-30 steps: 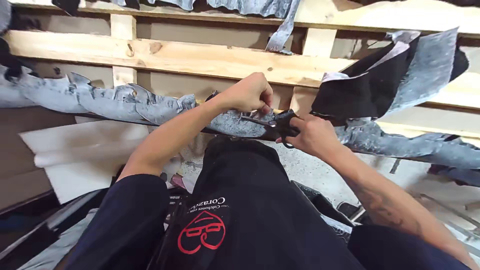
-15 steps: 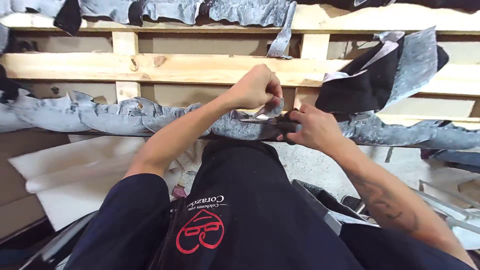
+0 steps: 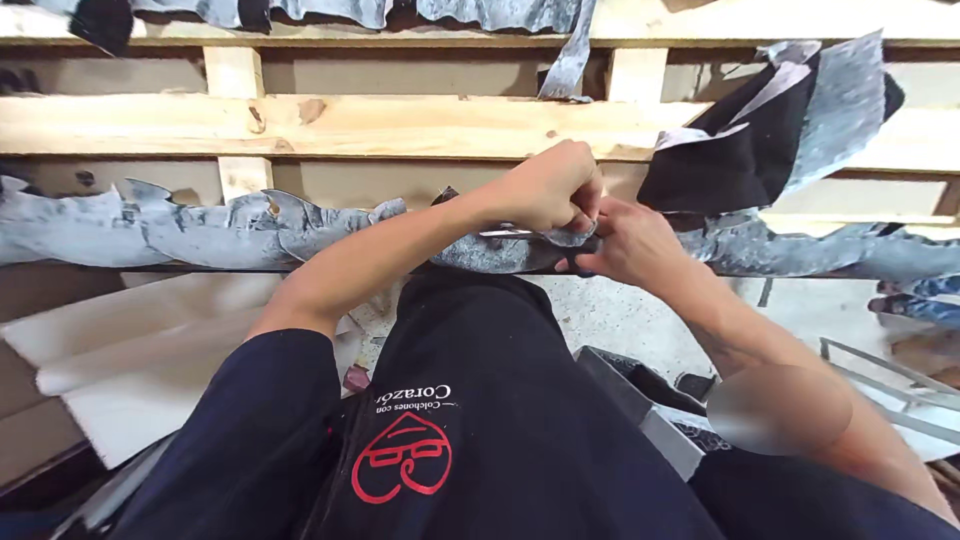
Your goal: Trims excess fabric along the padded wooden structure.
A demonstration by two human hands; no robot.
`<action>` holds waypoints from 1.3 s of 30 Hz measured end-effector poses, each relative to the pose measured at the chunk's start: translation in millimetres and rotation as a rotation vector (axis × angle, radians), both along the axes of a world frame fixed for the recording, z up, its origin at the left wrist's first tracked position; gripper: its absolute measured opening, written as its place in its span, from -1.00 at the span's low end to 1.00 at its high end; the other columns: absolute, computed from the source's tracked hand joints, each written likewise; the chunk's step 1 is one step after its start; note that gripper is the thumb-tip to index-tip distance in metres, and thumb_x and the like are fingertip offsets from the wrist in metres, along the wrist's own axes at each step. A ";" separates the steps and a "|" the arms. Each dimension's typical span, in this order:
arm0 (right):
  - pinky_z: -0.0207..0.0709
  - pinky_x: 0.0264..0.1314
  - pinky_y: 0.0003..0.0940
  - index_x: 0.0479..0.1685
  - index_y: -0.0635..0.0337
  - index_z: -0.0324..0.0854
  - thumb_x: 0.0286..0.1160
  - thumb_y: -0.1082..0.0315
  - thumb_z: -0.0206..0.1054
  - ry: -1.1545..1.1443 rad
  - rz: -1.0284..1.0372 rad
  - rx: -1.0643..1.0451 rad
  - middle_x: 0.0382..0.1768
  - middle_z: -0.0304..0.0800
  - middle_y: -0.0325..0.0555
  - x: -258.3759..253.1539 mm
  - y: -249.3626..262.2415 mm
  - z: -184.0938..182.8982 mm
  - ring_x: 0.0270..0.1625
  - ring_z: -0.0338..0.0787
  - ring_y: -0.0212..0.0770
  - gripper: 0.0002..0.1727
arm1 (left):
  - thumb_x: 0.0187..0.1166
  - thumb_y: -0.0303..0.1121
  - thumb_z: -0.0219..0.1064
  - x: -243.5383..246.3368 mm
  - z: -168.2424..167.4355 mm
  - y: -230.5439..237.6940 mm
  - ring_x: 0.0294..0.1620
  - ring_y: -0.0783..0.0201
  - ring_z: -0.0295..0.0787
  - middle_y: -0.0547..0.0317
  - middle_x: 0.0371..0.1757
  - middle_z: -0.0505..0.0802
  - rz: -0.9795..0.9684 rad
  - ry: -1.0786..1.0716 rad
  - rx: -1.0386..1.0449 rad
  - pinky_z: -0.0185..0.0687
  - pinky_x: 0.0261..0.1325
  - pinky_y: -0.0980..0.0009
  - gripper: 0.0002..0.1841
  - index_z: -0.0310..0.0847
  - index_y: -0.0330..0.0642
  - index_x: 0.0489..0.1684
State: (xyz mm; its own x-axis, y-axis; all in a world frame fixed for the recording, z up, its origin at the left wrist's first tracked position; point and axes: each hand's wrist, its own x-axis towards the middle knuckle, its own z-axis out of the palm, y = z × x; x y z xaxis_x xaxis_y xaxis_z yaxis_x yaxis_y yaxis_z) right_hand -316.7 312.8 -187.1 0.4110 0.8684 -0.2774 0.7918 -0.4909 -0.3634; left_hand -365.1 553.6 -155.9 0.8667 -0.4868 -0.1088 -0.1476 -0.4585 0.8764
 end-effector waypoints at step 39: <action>0.59 -0.19 0.26 -0.06 0.10 0.70 0.08 -0.17 0.56 0.024 0.111 -0.137 -0.09 0.65 0.15 -26.8 75.5 -11.1 -0.02 0.74 0.25 -0.42 | 0.51 -0.38 0.50 26.4 65.1 38.4 -0.32 0.52 0.78 0.37 -0.45 0.82 0.514 -0.047 -0.231 0.75 -0.14 0.46 -0.88 0.81 -0.08 -0.45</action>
State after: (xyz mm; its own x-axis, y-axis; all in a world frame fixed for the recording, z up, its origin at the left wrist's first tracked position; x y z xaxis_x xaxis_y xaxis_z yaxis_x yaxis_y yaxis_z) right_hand -343.5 388.3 -198.2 0.3066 0.8614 -0.4049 0.8360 -0.4471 -0.3183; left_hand -338.8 592.0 -90.8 1.0000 -0.0076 -0.0048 0.0025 -0.2791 0.9603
